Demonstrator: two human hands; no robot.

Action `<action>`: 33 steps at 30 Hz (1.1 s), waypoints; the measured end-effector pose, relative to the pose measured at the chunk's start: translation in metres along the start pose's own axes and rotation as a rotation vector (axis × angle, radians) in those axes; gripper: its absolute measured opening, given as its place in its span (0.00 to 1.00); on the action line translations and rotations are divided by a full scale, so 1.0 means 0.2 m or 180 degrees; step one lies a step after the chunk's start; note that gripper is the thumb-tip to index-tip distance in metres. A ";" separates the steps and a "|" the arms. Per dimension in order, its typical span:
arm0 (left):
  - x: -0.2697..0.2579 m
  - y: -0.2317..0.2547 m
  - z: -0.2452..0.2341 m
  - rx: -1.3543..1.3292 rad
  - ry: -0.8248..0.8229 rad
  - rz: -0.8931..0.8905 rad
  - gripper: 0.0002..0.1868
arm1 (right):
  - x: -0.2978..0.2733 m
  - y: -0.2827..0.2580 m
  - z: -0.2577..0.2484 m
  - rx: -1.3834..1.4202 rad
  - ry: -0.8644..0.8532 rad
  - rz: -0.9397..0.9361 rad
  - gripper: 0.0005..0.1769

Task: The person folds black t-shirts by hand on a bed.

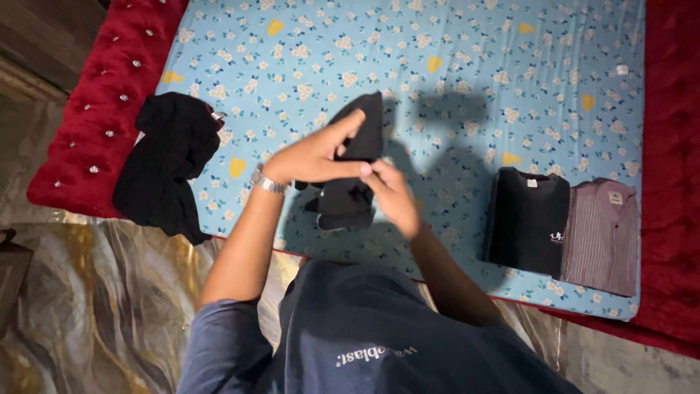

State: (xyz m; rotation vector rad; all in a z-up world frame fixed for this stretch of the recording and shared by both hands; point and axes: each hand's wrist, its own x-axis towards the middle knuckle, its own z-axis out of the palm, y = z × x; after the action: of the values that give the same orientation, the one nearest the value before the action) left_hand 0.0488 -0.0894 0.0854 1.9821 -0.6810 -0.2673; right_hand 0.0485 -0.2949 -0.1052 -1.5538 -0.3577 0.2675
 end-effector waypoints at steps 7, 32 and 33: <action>0.01 -0.09 0.19 -0.0735 -0.0368 0.0527 0.29 | 0.23 0.35 0.16 0.0050 -0.0063 0.0463 0.15; -0.10 -0.60 0.00 -0.2529 0.2594 -0.0046 0.37 | -0.11 0.23 -0.18 0.3880 -0.0107 0.0873 0.17; -0.11 -0.58 -0.03 -0.2713 0.2903 -0.0115 0.38 | -0.14 0.22 -0.26 0.4009 0.0090 0.0741 0.17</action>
State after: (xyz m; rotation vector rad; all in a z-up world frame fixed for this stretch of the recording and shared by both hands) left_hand 0.0740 -0.0317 -0.0149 1.0941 0.0847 0.2937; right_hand 0.0463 -0.3533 -0.1504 -0.3465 0.0541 0.5199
